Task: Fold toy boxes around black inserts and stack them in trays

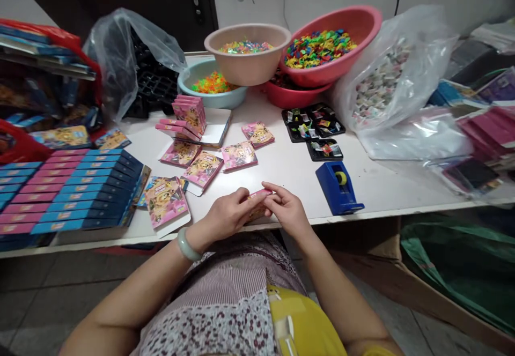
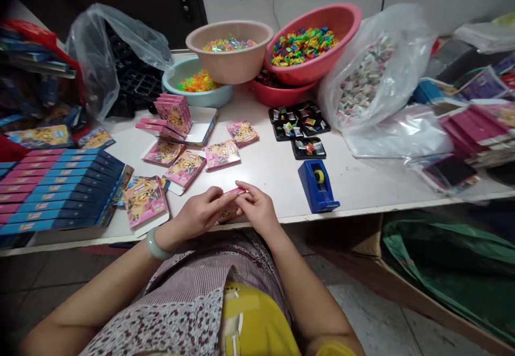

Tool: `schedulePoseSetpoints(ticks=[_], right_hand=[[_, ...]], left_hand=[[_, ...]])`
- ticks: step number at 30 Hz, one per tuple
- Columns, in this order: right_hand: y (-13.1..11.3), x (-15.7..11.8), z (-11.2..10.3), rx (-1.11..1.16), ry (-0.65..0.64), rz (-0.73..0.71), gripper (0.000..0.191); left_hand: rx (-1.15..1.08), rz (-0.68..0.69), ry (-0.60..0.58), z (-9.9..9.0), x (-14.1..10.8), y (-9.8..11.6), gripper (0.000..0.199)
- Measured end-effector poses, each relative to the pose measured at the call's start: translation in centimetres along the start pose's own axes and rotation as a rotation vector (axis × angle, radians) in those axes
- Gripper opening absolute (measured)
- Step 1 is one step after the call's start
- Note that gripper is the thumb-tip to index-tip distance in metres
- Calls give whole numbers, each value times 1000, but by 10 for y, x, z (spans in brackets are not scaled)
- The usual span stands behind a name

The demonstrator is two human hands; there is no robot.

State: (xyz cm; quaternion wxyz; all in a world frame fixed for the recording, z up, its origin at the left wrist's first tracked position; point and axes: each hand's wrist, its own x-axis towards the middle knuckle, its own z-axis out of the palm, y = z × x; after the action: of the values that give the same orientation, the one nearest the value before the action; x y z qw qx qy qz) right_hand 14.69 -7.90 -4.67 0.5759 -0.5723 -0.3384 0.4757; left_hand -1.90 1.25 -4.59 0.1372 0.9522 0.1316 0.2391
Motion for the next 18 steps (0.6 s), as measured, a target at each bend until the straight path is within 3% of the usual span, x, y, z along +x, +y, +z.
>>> schedulePoseSetpoints(ticks=[4, 7, 9, 11, 14, 16, 18], right_hand=[[10, 13, -10, -345, 42, -64, 59], [22, 17, -19, -659, 118, -164, 61], [32, 21, -25, -652, 115, -250, 57], [39, 32, -30, -505, 23, -289, 48], [35, 73, -41, -350, -10, -271, 42], [23, 119, -49, -382, 135, -273, 45], [10, 172, -57, -465, 291, -217, 46]], left_hand=[[-110, -18, 18, 2, 2, -9, 38], [-300, -132, 83, 4, 4, -15, 23], [-439, -288, 160, 5, 6, -23, 16], [-587, -470, 232, 5, 10, -35, 16], [-753, -670, 292, 3, 16, -63, 31], [-745, -783, 306, 3, 19, -82, 42], [-721, -920, 218, 7, 20, -96, 51]])
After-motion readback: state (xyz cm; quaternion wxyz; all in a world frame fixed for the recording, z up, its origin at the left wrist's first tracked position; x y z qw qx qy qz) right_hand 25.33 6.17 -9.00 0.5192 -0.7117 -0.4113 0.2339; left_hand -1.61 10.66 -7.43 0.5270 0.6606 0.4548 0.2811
